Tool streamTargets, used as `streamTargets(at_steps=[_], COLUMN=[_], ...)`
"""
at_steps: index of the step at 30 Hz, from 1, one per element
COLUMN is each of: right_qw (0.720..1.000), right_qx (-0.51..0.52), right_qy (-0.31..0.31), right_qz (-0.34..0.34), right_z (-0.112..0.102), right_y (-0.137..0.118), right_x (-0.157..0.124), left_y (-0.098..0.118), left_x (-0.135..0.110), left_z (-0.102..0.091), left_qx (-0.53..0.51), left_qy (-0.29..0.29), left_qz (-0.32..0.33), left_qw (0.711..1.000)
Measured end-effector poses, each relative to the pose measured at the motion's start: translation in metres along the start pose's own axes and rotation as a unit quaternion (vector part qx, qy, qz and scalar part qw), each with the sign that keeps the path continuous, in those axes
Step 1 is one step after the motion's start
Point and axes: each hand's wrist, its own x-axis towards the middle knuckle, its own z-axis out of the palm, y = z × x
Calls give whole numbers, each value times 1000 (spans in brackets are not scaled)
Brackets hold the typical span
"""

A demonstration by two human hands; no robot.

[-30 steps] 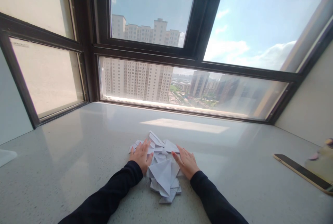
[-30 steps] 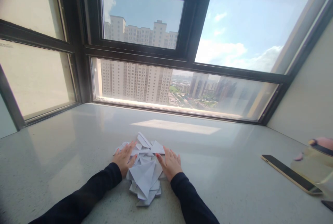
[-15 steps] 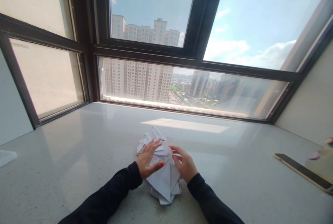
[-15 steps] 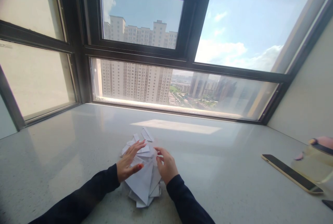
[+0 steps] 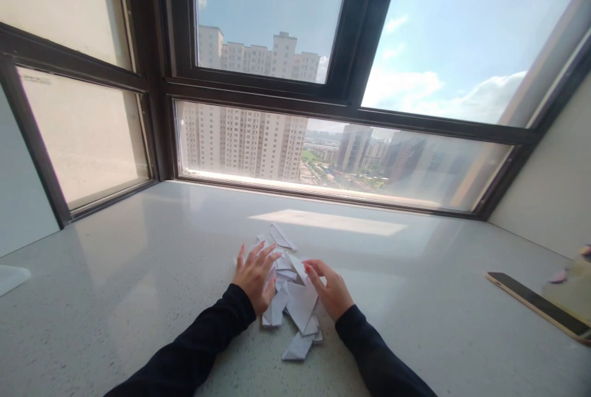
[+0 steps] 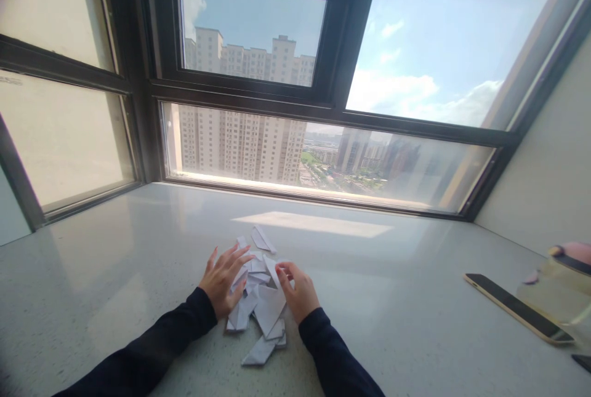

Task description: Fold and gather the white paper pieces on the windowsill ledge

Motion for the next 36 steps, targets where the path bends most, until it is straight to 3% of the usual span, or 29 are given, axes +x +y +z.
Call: streamTargets(at_steps=[4,7,10,14,17,21,25,32,36], right_qw=[995,992,996,997,989,1000,996,988,988], right_qx=[-73,-113,-76,74,145,9,-81,-108,-115], right_qy=[60,61,37,-17,-21,5,-30,-102,-104], right_qz=[-15,3,10,-1,3,15,-9,-36,-19], right_z=[-2,2,7,9,5,-2,2,32,27], right_y=[7,10,6,-7,-11,-2,11,16,24], right_x=[0,-2,-3,-5,-4,8,36,69,64], left_y=[-5,-8,-10,-5,3,15,29,30,18], left_x=[0,-1,-1,0,-1,-6,-15,-13,-10], left_z=[7,16,23,25,17,4,1,4,2], left_qx=[13,6,-39,-125,-141,-99,-94,-52,-47], left_qy=[-13,-58,-75,-38,-19,-46,-102,-136,-150], left_qz=[-127,-169,-134,-44,-36,7,96,65,58], left_qw=[992,984,987,990,989,994,986,987,986])
